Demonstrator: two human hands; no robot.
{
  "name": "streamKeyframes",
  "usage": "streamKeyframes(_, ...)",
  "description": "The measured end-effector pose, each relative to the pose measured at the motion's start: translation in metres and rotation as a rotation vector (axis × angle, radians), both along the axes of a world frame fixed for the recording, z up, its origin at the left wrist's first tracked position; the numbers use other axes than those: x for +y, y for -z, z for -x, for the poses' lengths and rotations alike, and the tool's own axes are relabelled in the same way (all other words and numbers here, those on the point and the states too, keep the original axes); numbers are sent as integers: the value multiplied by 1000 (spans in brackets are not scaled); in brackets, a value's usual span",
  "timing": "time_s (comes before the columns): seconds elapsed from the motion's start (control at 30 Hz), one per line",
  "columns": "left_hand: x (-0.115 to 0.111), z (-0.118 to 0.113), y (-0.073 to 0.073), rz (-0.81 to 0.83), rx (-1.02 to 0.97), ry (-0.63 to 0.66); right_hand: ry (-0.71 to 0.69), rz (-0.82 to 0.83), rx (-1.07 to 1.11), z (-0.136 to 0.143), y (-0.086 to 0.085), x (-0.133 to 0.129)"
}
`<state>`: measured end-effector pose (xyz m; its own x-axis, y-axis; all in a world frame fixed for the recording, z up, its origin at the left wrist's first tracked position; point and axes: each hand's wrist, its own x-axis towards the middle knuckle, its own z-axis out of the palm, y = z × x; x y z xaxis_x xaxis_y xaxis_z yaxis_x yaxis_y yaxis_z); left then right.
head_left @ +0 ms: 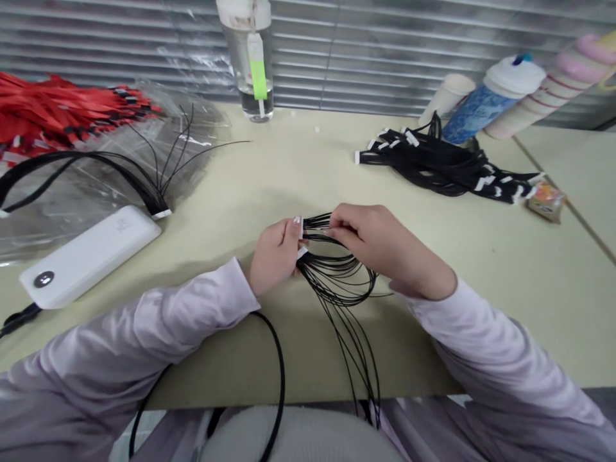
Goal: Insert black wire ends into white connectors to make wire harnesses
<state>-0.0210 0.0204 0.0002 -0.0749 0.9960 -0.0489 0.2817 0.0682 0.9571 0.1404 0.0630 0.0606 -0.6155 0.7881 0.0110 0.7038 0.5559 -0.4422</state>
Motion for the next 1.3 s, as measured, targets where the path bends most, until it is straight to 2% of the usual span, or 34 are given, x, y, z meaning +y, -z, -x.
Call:
streamKeyframes(0.37,-3,-1,-1,-89,199,46,-27,18,82,10,7,-2)
streamKeyframes(0.67,-2,1,0,-116,167,34,-11,44,93,20,12,-9)
streamKeyframes(0.8,-2,0,0,-11,39,23,2,59,175,15,14,1)
streamKeyframes(0.87,-1,-1,-1,61,-44,-11,9,39,140,6,10,9)
streamKeyframes(0.97,3,-2,-2,112,-152,-96,-16,-68,-89,-7,-4,9)
streamKeyframes(1.03,6,-1,-1,101,-186,-134,-15,-193,-245,-10,-17,-1)
streamKeyframes(1.13,10,1,2,75,-174,-184,67,-367,-298,-6,-34,-22)
streamKeyframes(1.2,12,2,5,79,-175,-206,61,-357,-328,-3,-40,-30)
streamKeyframes(1.3,12,2,8,73,-209,-217,-36,-199,-434,-1,-35,-28)
